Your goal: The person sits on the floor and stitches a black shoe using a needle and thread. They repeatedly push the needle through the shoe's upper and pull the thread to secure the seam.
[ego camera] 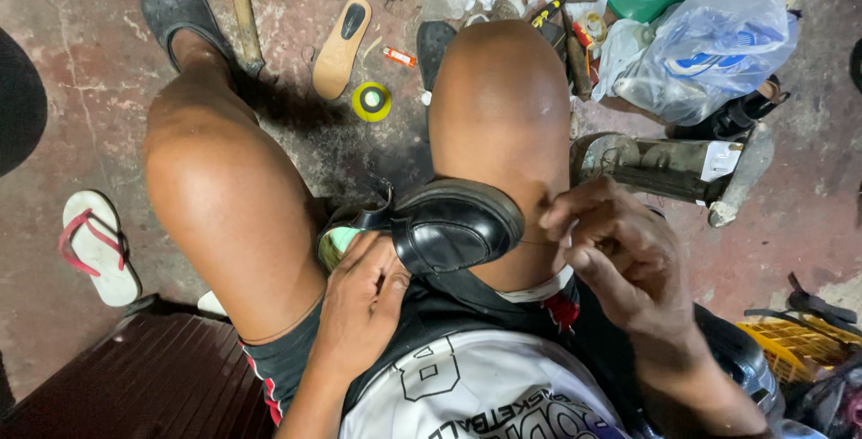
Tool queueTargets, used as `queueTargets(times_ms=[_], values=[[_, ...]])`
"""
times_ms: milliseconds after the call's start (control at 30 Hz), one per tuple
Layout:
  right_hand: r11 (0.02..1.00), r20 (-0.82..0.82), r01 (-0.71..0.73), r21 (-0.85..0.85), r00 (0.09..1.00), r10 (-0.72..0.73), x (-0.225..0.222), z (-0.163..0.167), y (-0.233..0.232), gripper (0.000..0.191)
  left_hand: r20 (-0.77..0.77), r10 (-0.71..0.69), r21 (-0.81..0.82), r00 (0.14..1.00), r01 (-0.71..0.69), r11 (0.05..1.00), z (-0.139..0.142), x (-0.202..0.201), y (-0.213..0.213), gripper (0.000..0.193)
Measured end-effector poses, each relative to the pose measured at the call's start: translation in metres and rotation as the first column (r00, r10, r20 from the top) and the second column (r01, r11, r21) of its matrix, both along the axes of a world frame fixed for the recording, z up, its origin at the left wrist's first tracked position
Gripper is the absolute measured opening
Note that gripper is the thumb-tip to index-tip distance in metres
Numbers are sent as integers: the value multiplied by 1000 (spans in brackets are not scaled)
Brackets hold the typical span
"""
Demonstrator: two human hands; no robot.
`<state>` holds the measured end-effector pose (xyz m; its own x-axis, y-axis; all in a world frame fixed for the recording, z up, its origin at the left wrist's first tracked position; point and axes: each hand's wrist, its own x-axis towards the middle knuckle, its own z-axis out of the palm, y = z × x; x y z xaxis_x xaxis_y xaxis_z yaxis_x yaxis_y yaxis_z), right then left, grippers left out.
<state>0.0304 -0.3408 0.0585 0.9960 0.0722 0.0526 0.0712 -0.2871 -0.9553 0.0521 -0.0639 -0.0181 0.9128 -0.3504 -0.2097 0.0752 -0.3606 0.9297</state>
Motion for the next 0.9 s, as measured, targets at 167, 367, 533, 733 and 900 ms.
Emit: queueTargets(times_ms=[167,367,533,733,900], values=[[1000,49,-12,6,999,12,18,-24,44,16,-51,-24,-94,998,20,995,2,18,4,8],[895,238,50,-443,969,63,51,-35,77,28,-253,133,10,958,-135,991,-8,12,19,38],[928,256,43,-369,965,57,63,-37,79,21,-371,222,-64,902,-264,963,-20,18,26,46],[999,0,19,45,1000,-19,44,-48,58,31,-401,191,-65,896,-236,970,-30,8,28,48],[865,-209,107,489,978,-3,42,-50,40,31,-430,168,-184,887,-269,945,-23,11,20,30]])
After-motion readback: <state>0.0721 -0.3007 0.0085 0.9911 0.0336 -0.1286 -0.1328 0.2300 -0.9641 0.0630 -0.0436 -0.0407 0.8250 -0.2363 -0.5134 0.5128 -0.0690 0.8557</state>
